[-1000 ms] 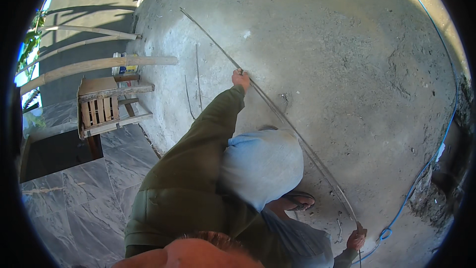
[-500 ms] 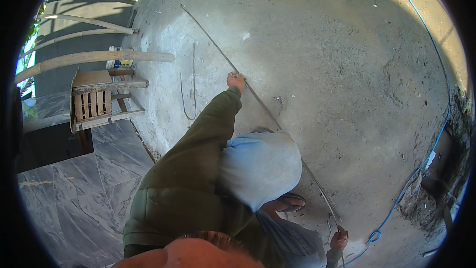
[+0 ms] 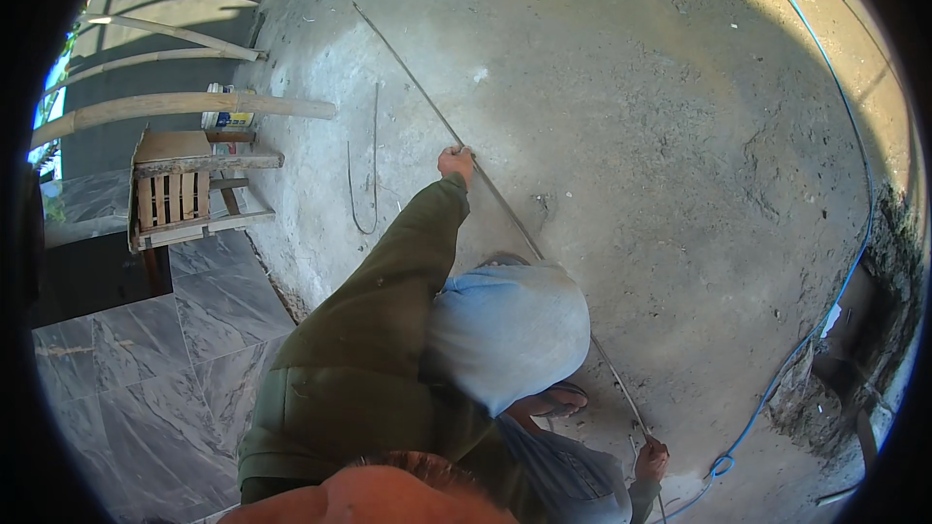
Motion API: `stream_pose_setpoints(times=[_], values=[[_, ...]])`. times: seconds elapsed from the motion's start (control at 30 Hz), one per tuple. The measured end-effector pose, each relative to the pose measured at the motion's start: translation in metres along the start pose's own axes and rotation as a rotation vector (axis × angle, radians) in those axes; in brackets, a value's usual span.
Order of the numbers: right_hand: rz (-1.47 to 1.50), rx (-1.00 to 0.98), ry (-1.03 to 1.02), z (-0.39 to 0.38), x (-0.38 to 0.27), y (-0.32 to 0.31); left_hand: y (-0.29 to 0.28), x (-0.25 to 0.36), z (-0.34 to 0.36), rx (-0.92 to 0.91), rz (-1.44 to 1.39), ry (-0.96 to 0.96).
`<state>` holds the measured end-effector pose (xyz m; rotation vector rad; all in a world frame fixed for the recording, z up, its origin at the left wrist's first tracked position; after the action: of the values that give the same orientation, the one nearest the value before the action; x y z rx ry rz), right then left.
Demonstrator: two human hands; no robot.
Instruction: The person measures a metal rod with a tape measure, cuts it using an angle grinder, and bends the rod by hand.
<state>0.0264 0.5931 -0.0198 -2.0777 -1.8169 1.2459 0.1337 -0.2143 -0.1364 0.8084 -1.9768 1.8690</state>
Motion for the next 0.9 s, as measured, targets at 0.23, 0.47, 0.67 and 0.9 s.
stream_pose_setpoints(times=[0.23, 0.47, 0.67, 0.9], values=[[0.105, 0.019, 0.103, 0.001, 0.006, 0.004, -0.005, 0.012, -0.001, -0.081, 0.119, -0.118], [0.196, -0.044, 0.055, 0.019, -0.019, 0.009, 0.005, 0.013, -0.005, -0.203, -0.114, -0.234], [0.214, 0.066, 0.007, 0.020, -0.006, 0.004, 0.002, 0.026, -0.013, -0.216, -0.146, -0.278], [0.111, 0.057, 0.072, 0.009, 0.000, 0.010, 0.002, 0.020, -0.010, -0.202, -0.149, -0.254]])
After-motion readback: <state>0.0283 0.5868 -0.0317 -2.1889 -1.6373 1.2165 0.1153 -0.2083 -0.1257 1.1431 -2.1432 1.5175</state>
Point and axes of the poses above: each hand's wrist, its own z-axis towards the middle knuckle, its own y-axis out of the palm, x = y × z, the point moved 2 cm from there along z, towards the middle knuckle, and after that the axes turned 5 degrees about z, right-handed, at the moved point
